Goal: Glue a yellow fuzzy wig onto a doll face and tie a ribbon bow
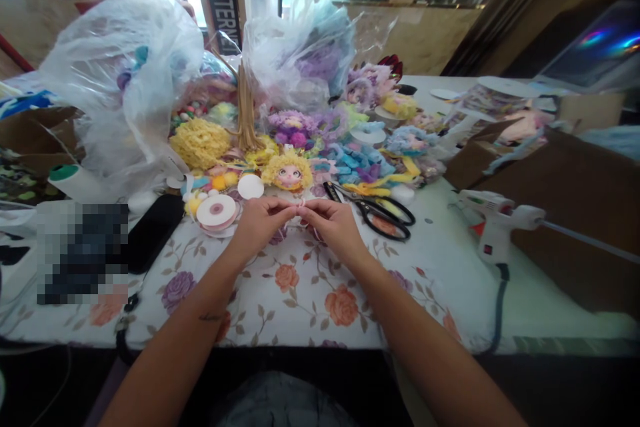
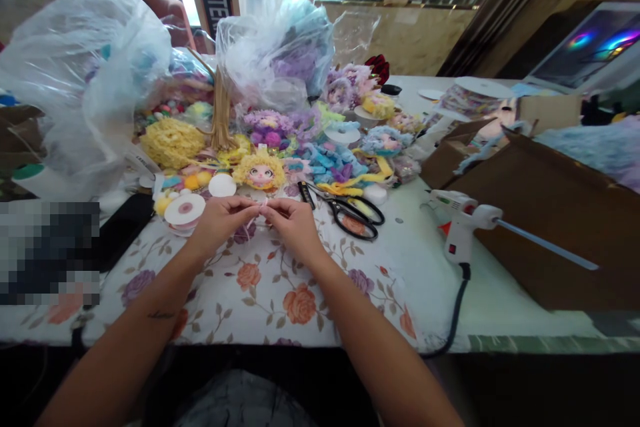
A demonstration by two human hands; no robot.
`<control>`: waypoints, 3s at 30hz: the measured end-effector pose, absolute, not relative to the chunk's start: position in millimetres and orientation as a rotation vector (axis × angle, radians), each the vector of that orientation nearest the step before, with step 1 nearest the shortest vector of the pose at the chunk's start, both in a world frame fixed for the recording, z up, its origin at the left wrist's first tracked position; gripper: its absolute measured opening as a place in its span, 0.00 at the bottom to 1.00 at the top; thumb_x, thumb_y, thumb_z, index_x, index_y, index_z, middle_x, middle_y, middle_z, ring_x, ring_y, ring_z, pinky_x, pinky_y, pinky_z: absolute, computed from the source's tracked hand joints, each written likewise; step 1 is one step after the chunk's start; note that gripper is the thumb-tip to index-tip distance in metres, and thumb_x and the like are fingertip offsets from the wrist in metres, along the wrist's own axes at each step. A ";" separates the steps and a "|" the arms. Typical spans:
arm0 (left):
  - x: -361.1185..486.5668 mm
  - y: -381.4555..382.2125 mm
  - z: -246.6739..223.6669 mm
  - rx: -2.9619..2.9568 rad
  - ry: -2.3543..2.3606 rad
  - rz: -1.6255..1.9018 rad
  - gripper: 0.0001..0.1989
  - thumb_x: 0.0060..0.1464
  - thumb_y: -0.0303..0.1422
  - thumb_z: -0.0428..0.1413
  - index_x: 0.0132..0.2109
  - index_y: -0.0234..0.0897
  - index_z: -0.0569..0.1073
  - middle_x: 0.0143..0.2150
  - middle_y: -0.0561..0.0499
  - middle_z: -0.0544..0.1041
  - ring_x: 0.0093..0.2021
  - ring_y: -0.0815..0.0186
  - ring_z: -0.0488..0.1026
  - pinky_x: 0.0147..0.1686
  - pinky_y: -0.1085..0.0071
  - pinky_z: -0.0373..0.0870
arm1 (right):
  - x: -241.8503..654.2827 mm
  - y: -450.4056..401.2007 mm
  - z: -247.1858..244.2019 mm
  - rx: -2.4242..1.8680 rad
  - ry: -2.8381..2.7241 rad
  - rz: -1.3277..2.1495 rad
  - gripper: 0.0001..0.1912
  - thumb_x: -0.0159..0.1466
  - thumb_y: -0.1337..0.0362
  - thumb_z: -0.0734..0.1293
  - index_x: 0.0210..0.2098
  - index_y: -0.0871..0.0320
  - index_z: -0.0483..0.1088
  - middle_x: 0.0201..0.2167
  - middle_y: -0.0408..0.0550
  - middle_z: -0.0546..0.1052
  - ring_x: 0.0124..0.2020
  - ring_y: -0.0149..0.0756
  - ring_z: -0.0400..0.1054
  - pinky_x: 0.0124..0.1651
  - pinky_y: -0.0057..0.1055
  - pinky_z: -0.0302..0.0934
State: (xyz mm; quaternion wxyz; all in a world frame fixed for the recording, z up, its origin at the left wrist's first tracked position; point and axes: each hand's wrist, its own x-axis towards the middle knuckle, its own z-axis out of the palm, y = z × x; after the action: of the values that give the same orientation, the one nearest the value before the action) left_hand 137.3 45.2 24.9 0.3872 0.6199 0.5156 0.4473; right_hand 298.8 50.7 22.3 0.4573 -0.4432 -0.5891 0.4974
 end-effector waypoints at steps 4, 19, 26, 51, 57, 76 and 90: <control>138.2 47.9 22.5 1.404 1.223 1.168 0.17 0.51 0.45 0.57 0.34 0.35 0.79 0.27 0.50 0.78 0.27 0.67 0.72 0.29 0.72 0.69 | 298.9 51.9 22.2 -1.141 -1.352 1.255 0.12 0.54 0.56 0.70 0.27 0.59 0.75 0.16 0.40 0.70 0.14 0.24 0.54 0.16 0.23 0.46; 137.3 47.7 21.7 1.473 1.278 1.334 0.14 0.53 0.42 0.56 0.41 0.37 0.78 0.37 0.48 0.79 0.38 0.64 0.75 0.36 0.71 0.70 | 294.6 51.5 20.0 -1.123 -1.271 1.278 0.12 0.56 0.55 0.68 0.27 0.58 0.71 0.16 0.40 0.69 0.15 0.25 0.56 0.16 0.23 0.47; 138.6 48.2 20.4 1.376 1.133 1.223 0.11 0.48 0.38 0.61 0.38 0.37 0.78 0.35 0.49 0.79 0.36 0.65 0.74 0.39 0.69 0.71 | 294.8 51.0 20.7 -1.102 -1.234 1.313 0.10 0.55 0.57 0.69 0.27 0.58 0.71 0.17 0.39 0.71 0.16 0.25 0.58 0.18 0.22 0.49; 139.1 46.0 24.9 0.740 0.769 1.068 0.09 0.44 0.33 0.65 0.30 0.32 0.75 0.26 0.53 0.73 0.26 0.75 0.68 0.27 0.79 0.66 | 294.8 46.4 24.3 -1.039 -1.302 1.359 0.09 0.53 0.59 0.70 0.27 0.58 0.72 0.18 0.39 0.70 0.18 0.25 0.58 0.20 0.24 0.50; 139.8 44.6 27.5 0.754 0.810 1.100 0.07 0.43 0.30 0.65 0.32 0.32 0.77 0.27 0.53 0.73 0.27 0.75 0.68 0.28 0.80 0.66 | 295.1 45.5 26.2 -1.074 -1.309 1.256 0.10 0.54 0.57 0.70 0.28 0.59 0.72 0.18 0.39 0.69 0.17 0.24 0.56 0.18 0.23 0.48; 143.0 44.4 24.1 1.210 1.145 1.253 0.11 0.43 0.38 0.62 0.30 0.34 0.74 0.24 0.54 0.71 0.24 0.73 0.63 0.24 0.75 0.58 | 294.5 45.2 24.2 -1.016 -1.385 1.181 0.10 0.56 0.58 0.69 0.28 0.58 0.68 0.19 0.40 0.68 0.19 0.25 0.58 0.21 0.24 0.52; 154.1 40.6 21.0 1.386 1.252 1.313 0.08 0.52 0.35 0.55 0.29 0.37 0.69 0.24 0.56 0.68 0.23 0.72 0.62 0.25 0.75 0.59 | 294.3 47.9 20.1 -1.115 -1.509 1.062 0.09 0.58 0.59 0.66 0.27 0.57 0.65 0.19 0.40 0.67 0.20 0.28 0.58 0.23 0.25 0.53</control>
State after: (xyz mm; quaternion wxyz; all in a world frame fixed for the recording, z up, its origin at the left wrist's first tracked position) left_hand 154.1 40.6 21.0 0.4162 0.5518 0.4987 0.5231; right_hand 294.3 47.9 20.1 0.4731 -0.4557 -0.6165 0.4341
